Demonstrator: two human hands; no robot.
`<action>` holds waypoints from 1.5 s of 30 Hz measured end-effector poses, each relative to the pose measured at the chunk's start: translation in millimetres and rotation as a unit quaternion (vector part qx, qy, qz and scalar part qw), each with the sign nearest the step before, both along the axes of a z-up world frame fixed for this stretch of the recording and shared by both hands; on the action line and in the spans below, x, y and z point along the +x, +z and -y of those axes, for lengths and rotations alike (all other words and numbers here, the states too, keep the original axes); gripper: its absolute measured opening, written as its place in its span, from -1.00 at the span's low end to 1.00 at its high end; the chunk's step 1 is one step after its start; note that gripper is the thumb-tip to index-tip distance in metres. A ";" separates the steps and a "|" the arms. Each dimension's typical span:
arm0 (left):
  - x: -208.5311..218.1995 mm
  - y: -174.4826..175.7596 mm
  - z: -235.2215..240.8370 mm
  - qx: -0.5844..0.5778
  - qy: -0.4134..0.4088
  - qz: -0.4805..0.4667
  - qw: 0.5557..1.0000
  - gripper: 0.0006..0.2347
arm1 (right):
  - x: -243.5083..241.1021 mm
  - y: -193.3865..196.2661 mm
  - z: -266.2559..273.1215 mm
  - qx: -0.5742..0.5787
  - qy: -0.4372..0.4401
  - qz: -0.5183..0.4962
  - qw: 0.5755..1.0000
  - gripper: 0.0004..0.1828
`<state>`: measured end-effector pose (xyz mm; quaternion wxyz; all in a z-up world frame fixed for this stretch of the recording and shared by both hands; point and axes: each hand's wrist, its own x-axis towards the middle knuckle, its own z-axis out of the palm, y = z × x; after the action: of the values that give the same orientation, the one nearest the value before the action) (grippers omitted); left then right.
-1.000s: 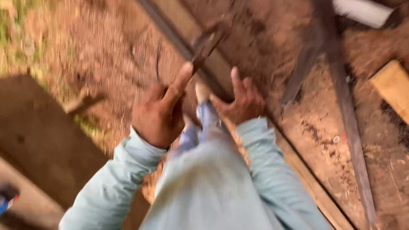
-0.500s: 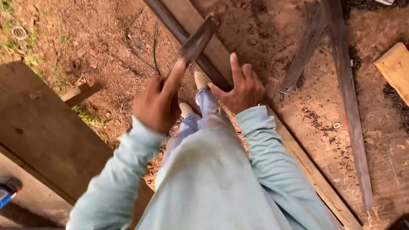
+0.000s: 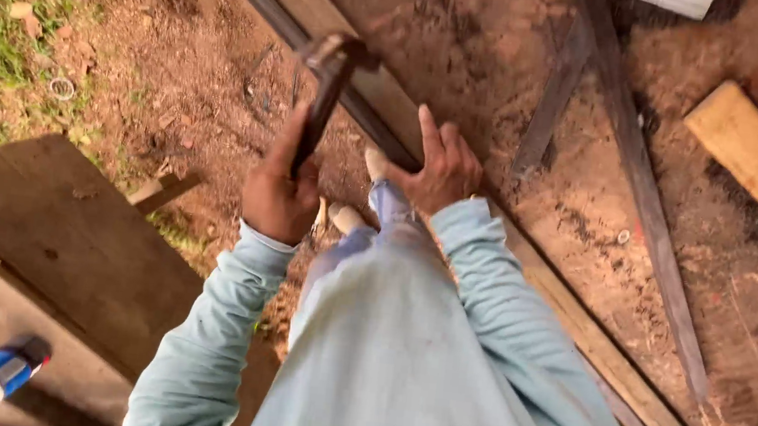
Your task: The person uses a hammer to drive nails into a long wooden plank resting on a workbench. They repeatedly strike the nail head with the hammer, repositioning the plank and hammering at different points along its length.
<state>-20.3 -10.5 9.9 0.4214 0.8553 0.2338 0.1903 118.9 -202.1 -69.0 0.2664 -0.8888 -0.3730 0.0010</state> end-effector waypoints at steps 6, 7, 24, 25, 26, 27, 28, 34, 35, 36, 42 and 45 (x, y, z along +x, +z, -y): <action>-55.4 21.0 72.3 -0.089 0.085 -0.064 0.990 -0.72 | -51.5 40.9 33.4 0.115 -0.198 -0.245 0.942 -0.27; -67.8 17.7 87.6 -0.093 0.076 -0.065 0.991 -0.72 | -75.0 29.8 49.5 0.113 -0.208 -0.243 0.941 -0.27; -112.8 -21.5 272.7 -0.118 -0.309 -0.144 0.933 -0.79 | -276.5 -22.9 225.3 0.607 -0.194 -0.514 0.574 -0.82; -109.0 -20.2 282.9 -0.112 -0.318 -0.133 0.932 -0.79 | -269.0 -8.9 231.3 0.614 -0.190 -0.501 0.580 -0.82; -108.7 -18.2 291.6 -0.092 -0.316 -0.126 0.936 -0.77 | -263.5 4.8 235.7 0.656 -0.197 -0.536 0.493 -0.81; -108.0 -17.1 299.2 -0.071 -0.314 -0.120 0.939 -0.76 | -258.2 17.9 239.4 0.690 -0.201 -0.567 0.402 -0.72; -107.1 -19.2 312.0 -0.062 -0.310 -0.115 0.942 -0.76 | -257.7 16.0 252.5 0.693 -0.190 -0.569 0.401 -0.72; -116.1 -59.1 397.3 0.022 -0.322 -0.142 0.936 -0.69 | -271.8 -36.0 346.4 0.702 -0.240 -0.562 0.365 -0.84; -114.3 -50.2 411.1 -0.011 -0.317 -0.102 0.943 -0.68 | -266.3 -26.2 359.8 0.683 -0.240 -0.580 0.373 -0.82; -112.5 -45.2 433.2 -0.052 -0.313 -0.057 0.947 -0.68 | -260.8 -17.5 383.0 0.661 -0.245 -0.593 0.389 -0.75; -103.2 -17.4 497.9 -0.076 -0.250 -0.051 0.964 -0.67 | -238.6 32.9 434.6 0.665 -0.255 -0.588 0.383 -0.74; -100.3 -5.3 515.4 -0.114 -0.199 -0.115 0.967 -0.68 | -264.3 -21.3 480.6 0.653 -0.216 -0.607 0.398 -0.81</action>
<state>-120.6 -525.9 4.6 0.5159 0.8470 0.1258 -0.0246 -145.4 -682.7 -90.3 0.9131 -0.2595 0.2052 0.2385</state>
